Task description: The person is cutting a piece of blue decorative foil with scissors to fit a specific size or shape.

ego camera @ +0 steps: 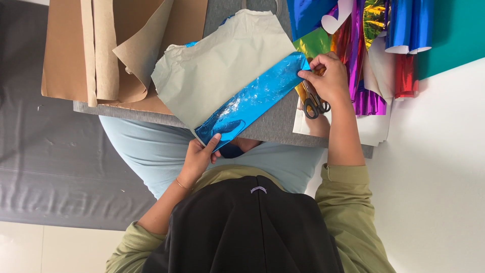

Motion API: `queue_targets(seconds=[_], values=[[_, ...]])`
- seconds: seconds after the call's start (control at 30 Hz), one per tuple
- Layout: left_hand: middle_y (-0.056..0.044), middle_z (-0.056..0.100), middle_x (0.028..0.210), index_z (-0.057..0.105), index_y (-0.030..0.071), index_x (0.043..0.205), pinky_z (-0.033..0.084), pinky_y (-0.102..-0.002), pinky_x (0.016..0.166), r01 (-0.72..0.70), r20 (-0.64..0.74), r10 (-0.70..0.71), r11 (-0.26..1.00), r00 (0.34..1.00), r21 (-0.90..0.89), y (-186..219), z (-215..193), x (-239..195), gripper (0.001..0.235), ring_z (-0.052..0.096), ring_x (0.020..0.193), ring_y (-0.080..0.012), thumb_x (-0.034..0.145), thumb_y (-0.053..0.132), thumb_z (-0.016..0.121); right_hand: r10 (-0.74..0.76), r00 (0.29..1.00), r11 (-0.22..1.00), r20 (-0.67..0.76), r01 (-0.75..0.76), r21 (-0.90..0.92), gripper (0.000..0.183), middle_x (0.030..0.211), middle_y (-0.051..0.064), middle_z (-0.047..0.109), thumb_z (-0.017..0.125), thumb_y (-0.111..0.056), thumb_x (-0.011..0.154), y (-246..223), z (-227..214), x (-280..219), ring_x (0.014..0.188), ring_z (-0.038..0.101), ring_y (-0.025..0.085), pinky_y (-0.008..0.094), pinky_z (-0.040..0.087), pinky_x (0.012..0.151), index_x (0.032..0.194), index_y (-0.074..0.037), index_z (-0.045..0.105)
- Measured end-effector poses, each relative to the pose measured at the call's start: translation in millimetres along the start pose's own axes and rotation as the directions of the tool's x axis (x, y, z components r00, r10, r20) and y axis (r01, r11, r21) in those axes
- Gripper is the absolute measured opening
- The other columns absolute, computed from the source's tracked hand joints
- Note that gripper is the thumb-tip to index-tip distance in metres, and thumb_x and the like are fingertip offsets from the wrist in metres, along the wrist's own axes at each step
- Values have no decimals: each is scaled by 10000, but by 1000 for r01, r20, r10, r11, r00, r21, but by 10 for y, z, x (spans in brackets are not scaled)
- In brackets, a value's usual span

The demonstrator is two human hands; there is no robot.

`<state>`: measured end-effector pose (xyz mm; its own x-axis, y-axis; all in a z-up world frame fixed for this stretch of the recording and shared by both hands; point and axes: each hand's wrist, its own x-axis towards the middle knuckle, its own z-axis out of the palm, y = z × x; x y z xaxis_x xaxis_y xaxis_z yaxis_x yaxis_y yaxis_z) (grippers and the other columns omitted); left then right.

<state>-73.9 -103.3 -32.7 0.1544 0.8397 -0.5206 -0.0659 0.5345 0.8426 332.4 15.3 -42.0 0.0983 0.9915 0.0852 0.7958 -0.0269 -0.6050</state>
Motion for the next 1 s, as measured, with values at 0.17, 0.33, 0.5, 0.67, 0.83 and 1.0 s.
queue_targets(seconds=[0.17, 0.33, 0.5, 0.67, 0.83, 1.0], values=[[-122, 635, 555, 665, 0, 700, 513, -263, 461, -12, 55, 13, 999, 998, -30, -96, -56, 51, 444, 582, 442, -138, 1061, 253, 616, 16, 1000, 1000, 12, -16, 11, 292, 944, 140, 616, 957, -253, 855, -152, -44, -12, 877, 679, 346, 375, 530, 781, 907, -93, 718], [-124, 624, 555, 659, -9, 685, 515, -266, 452, -29, 89, 31, 999, 996, -27, -156, -87, 85, 451, 576, 441, -144, 1065, 230, 609, 41, 999, 999, -6, -41, -12, 297, 941, 87, 624, 941, -300, 870, -207, -36, 6, 896, 692, 275, 336, 529, 768, 889, -114, 709], [-144, 630, 587, 657, -17, 707, 520, -277, 440, 5, 98, 0, 999, 995, -47, -110, -126, 100, 422, 585, 486, -160, 1059, 210, 608, 7, 999, 988, 49, -14, 152, 239, 929, 108, 634, 895, -233, 954, -272, -103, 65, 855, 688, 236, 302, 533, 732, 938, -88, 706], [-144, 631, 595, 663, -15, 722, 532, -282, 454, 10, 124, -7, 1000, 992, -26, -165, -169, 143, 432, 589, 499, -163, 1071, 226, 586, 57, 989, 859, 139, -120, 498, 224, 950, 5, 663, 860, -115, 956, -531, -202, 132, 851, 674, 47, 204, 569, 800, 1055, -103, 660], [-143, 640, 619, 665, -13, 749, 547, -287, 471, 20, 131, -16, 999, 991, -28, -159, -202, 126, 418, 596, 515, -166, 1077, 231, 575, 105, 969, 846, 222, -204, 493, 264, 950, 43, 671, 823, -100, 975, -589, -239, 111, 832, 674, 82, 230, 597, 786, 1191, -60, 678], [-79, 610, 644, 638, -11, 802, 483, -258, 513, -10, 166, 24, 996, 986, -86, -87, -193, 53, 350, 534, 538, -129, 1050, 232, 591, 150, 947, 556, 283, -317, 768, 423, 1086, 81, 701, 755, -85, 962, -699, -262, 82, 860, 646, 98, 181, 463, 663, 1332, -147, 559]])
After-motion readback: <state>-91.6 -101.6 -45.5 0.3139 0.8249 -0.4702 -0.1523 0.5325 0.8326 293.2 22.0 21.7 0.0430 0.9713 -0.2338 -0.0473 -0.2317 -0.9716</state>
